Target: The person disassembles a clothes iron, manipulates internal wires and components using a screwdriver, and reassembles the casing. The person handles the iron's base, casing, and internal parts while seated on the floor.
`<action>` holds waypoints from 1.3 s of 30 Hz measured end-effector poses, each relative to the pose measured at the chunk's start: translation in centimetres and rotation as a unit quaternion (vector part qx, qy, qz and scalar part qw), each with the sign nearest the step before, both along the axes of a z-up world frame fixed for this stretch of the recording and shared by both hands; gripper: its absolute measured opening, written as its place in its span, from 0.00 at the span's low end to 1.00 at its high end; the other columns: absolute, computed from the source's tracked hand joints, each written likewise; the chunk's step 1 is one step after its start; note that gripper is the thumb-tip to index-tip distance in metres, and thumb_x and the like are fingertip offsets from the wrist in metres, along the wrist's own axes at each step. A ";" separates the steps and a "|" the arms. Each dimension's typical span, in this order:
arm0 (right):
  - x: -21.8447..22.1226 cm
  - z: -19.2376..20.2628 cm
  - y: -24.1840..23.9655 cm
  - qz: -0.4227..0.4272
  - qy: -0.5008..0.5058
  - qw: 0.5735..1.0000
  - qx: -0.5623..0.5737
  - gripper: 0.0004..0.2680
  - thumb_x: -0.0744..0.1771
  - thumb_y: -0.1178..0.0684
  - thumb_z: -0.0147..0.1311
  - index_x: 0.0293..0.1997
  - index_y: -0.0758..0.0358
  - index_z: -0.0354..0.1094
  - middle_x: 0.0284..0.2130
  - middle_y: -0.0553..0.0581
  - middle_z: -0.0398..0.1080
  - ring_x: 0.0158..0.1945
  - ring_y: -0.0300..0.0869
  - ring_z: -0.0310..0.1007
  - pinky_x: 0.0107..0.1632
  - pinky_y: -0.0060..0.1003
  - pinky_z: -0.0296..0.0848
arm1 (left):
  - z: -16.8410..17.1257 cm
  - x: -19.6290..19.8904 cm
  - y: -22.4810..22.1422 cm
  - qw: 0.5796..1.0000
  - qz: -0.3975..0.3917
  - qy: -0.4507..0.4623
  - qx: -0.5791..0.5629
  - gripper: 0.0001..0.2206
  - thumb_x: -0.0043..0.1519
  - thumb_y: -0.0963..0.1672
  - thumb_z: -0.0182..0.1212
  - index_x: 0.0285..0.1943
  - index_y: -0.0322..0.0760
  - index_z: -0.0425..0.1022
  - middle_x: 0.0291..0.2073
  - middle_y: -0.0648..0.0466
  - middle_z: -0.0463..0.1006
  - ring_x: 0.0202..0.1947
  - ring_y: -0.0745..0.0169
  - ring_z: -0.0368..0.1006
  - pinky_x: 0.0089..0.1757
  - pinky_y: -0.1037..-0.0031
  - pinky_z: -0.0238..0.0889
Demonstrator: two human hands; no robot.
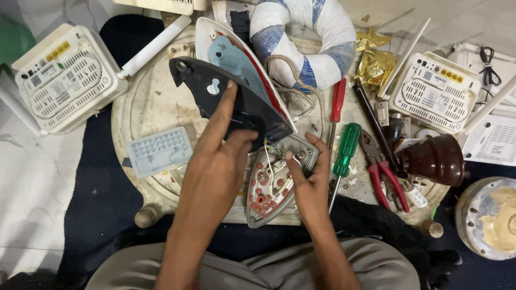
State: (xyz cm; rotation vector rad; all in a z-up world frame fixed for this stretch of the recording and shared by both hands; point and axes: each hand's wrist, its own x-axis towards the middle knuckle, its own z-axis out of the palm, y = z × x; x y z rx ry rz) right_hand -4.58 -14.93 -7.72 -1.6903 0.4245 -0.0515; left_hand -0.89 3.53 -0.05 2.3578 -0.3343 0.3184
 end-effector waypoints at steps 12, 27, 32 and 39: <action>0.2 1.3 -0.4 -0.002 0.049 0.997 0.054 0.15 0.66 0.62 0.57 0.60 0.61 0.64 0.36 0.49 0.72 0.31 0.30 0.68 0.31 0.24 0.69 | -1.2 -0.3 -1.1 0.998 -0.028 0.018 0.060 0.12 0.56 0.40 0.66 0.48 0.47 0.86 0.78 0.36 0.44 0.77 0.38 0.48 0.54 0.54 0.64; 0.6 2.3 -1.6 0.070 0.206 0.956 0.196 0.15 0.64 0.63 0.55 0.56 0.72 0.68 0.38 0.59 0.77 0.32 0.36 0.77 0.29 0.30 0.78 | -1.3 -0.1 -1.3 0.995 -0.038 0.042 0.076 0.07 0.57 0.40 0.64 0.41 0.41 0.87 0.77 0.33 0.41 0.77 0.32 0.41 0.60 0.43 0.58; 0.5 2.6 -1.3 0.112 0.257 0.941 0.192 0.16 0.64 0.58 0.54 0.57 0.71 0.69 0.30 0.62 0.77 0.20 0.37 0.73 0.16 0.26 0.64 | -1.2 -0.1 -0.8 0.996 -0.035 0.027 0.078 0.08 0.57 0.40 0.63 0.41 0.40 0.86 0.76 0.29 0.47 0.77 0.32 0.44 0.62 0.45 0.58; 0.3 1.3 -1.1 0.083 0.288 0.913 0.275 0.13 0.65 0.57 0.52 0.53 0.74 0.71 0.33 0.59 0.77 0.28 0.37 0.77 0.28 0.32 0.79 | -1.0 0.5 0.3 0.999 -0.033 0.006 0.024 0.09 0.59 0.38 0.63 0.45 0.40 0.86 0.72 0.27 0.56 0.73 0.33 0.57 0.63 0.55 0.61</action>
